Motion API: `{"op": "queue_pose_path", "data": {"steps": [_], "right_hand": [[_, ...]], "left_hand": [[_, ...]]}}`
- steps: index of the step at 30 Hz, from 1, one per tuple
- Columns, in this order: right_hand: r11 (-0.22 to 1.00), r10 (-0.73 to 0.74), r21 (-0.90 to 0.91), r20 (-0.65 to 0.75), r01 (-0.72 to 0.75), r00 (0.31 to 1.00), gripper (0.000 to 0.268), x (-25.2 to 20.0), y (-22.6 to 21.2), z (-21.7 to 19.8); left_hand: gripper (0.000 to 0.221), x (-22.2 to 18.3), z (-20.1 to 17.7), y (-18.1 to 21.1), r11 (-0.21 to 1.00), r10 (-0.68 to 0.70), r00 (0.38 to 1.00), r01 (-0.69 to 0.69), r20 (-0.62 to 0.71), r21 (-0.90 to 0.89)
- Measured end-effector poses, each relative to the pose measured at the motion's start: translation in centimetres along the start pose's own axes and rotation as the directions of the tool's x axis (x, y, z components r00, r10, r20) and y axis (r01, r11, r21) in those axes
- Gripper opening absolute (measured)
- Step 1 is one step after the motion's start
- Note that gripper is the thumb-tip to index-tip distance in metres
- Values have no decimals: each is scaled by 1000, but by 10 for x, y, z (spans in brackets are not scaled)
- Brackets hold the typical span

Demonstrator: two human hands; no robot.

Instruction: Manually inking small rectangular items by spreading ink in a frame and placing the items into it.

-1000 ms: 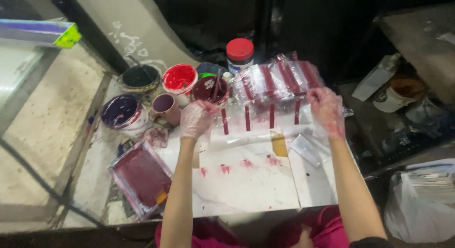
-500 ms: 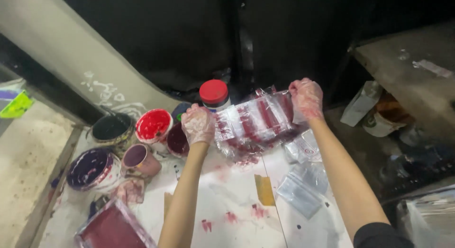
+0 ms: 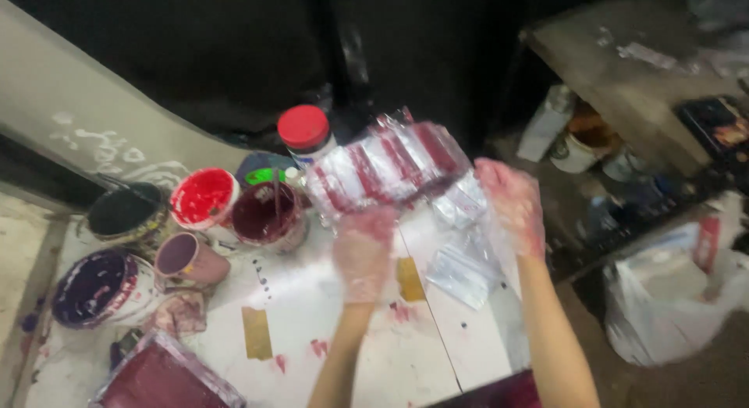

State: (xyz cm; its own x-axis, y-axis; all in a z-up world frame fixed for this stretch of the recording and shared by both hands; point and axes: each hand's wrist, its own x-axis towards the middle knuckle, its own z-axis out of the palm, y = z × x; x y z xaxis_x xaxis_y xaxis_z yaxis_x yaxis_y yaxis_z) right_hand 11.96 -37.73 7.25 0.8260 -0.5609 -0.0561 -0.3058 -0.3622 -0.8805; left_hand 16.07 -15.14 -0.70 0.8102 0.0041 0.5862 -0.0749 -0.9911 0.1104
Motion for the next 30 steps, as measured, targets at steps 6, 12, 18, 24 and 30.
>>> {"op": "queue_pose_path", "data": {"steps": [6,12,18,24,30], "right_hand": [[968,159,201,-17,-152,987,32,-76,66,0],[936,130,353,-348,1,928,38,-75,127,14],[948,79,312,-416,61,906,33,-65,149,20],[953,-2,268,-451,138,892,30,-61,159,22],[995,-59,57,-291,78,955,27,-73,158,51]], "left_hand": [[95,-80,-26,59,840,224,873,53,434,-540],[88,-107,12,87,889,336,800,-95,497,-448],[18,-133,82,84,788,134,892,168,432,-592],[37,-112,14,27,451,42,818,497,574,-742],[18,-119,-28,-58,-565,266,766,616,586,-549]]}}
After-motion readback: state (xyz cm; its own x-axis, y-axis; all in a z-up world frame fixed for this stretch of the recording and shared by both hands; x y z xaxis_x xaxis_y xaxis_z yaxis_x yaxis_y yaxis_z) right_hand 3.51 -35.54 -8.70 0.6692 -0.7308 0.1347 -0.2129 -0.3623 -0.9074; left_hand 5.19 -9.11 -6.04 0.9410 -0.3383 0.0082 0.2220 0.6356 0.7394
